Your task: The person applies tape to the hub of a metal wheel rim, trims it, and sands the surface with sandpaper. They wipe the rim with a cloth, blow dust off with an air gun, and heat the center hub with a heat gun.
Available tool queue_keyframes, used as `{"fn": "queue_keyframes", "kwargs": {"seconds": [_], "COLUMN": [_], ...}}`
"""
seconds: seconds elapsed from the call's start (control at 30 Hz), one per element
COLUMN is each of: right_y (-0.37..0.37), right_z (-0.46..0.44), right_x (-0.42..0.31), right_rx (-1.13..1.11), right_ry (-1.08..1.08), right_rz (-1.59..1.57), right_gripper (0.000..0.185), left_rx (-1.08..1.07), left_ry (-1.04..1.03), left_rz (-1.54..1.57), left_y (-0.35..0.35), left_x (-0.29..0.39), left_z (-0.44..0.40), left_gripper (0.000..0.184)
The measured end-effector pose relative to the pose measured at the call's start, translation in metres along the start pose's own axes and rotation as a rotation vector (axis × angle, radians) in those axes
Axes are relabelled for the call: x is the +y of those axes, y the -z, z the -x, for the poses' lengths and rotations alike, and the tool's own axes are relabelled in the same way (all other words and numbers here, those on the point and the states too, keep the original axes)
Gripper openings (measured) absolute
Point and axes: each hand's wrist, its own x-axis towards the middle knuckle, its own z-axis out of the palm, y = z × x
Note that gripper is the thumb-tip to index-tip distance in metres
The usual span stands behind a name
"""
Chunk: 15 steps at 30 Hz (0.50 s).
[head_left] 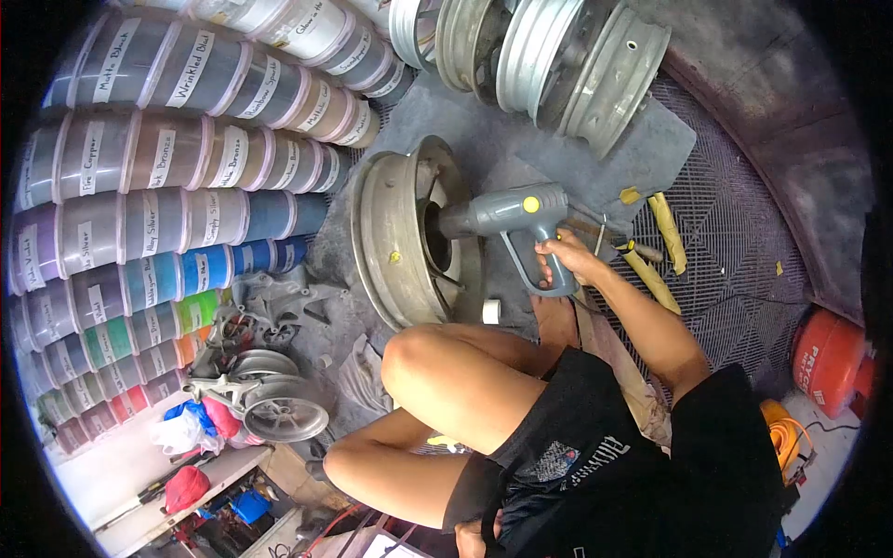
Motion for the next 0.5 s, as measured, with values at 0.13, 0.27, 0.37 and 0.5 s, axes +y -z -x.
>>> {"fn": "queue_keyframes", "kwargs": {"seconds": [0.13,0.27,0.37,0.5], "right_y": [-0.009,-0.014,-0.019,-0.031], "right_z": [0.003,0.005,0.011,0.021], "right_x": [-0.005,0.002,0.011,0.017], "right_rx": [0.052,0.045,0.066,0.116], "right_ry": [0.019,0.068,0.06,0.019], "right_rz": [0.019,0.065,0.064,-0.05], "right_gripper": [0.021,0.02,0.023,0.021], "left_rx": [0.034,0.076,0.095,0.11], "left_ry": [0.043,0.062,0.065,0.081], "left_rz": [-0.022,-0.019,-0.024,-0.024], "left_y": [-0.013,-0.011,-0.008,-0.007], "left_x": [-0.023,-0.018,-0.008,-0.002], "left_z": [0.01,0.009,0.007,0.005], "left_gripper": [0.01,0.009,0.011,0.015]}}
